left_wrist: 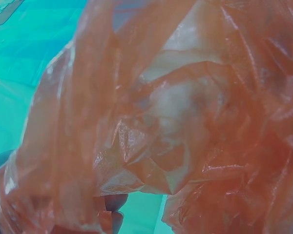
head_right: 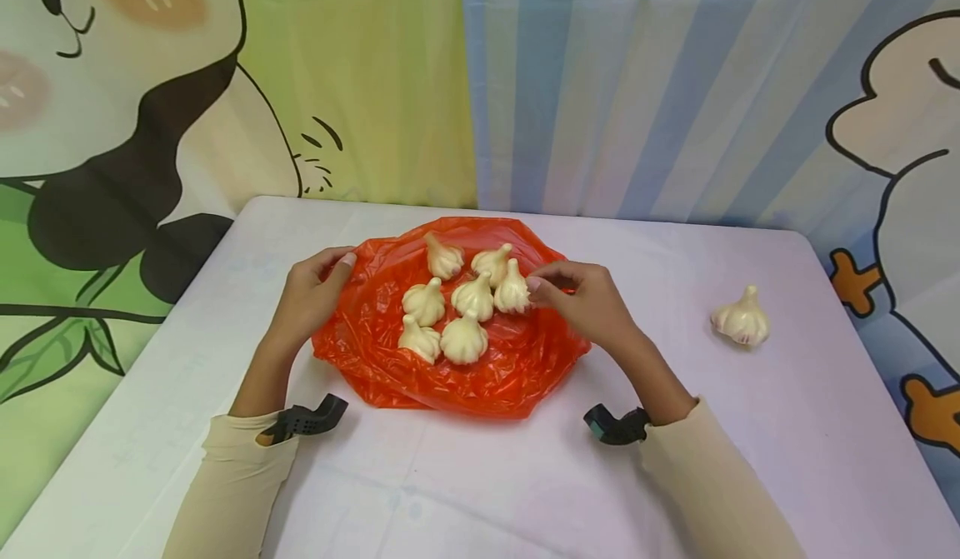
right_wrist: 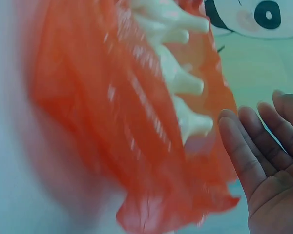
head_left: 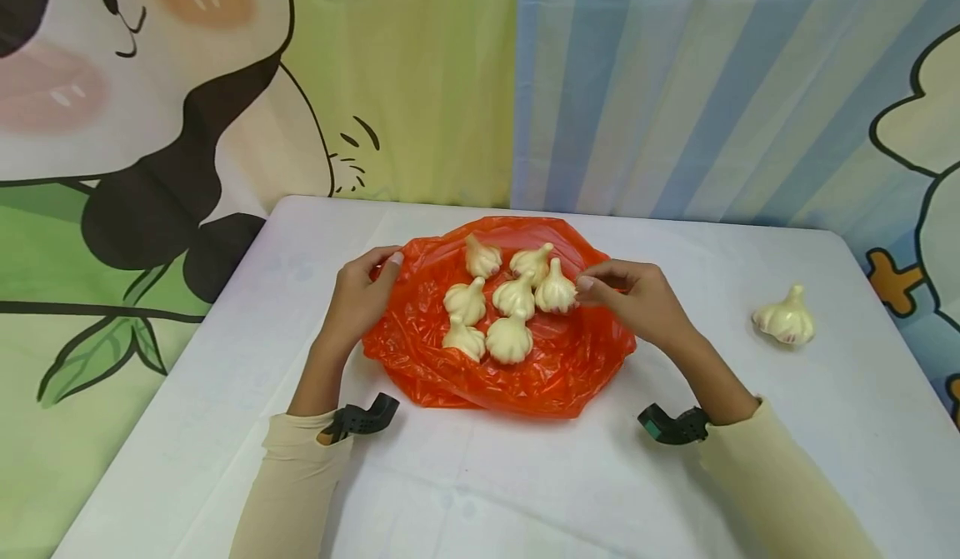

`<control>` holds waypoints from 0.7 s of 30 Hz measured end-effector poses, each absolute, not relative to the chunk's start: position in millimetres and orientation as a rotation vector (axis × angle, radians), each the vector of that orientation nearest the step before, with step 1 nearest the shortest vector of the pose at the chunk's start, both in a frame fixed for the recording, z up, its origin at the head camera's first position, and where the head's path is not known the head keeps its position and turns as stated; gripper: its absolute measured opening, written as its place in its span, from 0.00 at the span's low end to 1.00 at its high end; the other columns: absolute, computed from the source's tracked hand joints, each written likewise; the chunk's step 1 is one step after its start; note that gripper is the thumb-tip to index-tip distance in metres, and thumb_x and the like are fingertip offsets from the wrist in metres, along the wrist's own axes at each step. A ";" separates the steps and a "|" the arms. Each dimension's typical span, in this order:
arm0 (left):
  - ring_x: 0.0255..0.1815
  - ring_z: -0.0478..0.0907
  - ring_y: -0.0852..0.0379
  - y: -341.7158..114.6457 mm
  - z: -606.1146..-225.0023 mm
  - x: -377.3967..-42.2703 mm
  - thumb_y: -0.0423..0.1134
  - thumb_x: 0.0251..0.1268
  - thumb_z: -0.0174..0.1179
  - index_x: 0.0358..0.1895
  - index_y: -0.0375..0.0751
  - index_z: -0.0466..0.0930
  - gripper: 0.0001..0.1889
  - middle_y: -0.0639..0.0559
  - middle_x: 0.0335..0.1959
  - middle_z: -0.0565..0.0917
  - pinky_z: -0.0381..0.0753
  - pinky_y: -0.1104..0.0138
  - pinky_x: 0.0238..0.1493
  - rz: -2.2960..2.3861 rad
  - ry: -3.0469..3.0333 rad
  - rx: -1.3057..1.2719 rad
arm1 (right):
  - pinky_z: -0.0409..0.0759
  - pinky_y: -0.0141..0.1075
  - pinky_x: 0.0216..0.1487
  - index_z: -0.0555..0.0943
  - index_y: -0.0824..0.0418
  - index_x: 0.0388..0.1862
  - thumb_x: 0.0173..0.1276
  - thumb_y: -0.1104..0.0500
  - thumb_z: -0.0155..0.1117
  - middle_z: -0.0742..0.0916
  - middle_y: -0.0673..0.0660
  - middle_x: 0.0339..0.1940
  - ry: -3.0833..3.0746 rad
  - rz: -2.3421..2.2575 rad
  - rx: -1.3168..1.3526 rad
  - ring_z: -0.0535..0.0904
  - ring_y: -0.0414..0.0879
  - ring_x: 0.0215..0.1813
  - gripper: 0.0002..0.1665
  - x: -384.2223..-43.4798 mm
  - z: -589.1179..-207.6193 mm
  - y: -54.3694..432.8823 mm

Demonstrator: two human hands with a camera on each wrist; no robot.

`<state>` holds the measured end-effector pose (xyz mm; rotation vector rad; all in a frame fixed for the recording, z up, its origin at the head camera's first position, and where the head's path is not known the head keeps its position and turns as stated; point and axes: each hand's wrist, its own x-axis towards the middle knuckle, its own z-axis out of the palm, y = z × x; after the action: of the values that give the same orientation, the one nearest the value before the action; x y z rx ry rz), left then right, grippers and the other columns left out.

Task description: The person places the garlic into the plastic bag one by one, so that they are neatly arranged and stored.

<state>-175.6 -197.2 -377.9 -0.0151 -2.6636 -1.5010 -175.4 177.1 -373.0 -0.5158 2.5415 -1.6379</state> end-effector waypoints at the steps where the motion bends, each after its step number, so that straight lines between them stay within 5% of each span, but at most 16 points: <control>1: 0.40 0.75 0.50 -197.2 -377.4 -175.7 0.54 0.75 0.48 0.61 0.42 0.77 0.24 0.47 0.44 0.80 0.79 0.62 0.39 -1.501 -2.662 -0.016 | 0.81 0.33 0.44 0.83 0.69 0.48 0.71 0.54 0.63 0.88 0.60 0.38 2.548 -1.652 -0.510 0.87 0.51 0.39 0.18 -175.2 -374.1 181.1; 21: 0.43 0.75 0.51 -195.7 -376.4 -174.5 0.55 0.75 0.48 0.62 0.43 0.76 0.24 0.48 0.48 0.80 0.79 0.60 0.43 -1.516 -2.663 -0.015 | 0.82 0.33 0.39 0.80 0.76 0.46 0.70 0.68 0.60 0.87 0.62 0.37 2.738 -1.819 -0.407 0.86 0.42 0.38 0.11 -157.3 -389.6 261.6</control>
<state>-174.5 -195.7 -376.4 -0.0154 -2.6630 -1.5159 -157.3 261.6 -389.6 -0.4074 2.7383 -1.8192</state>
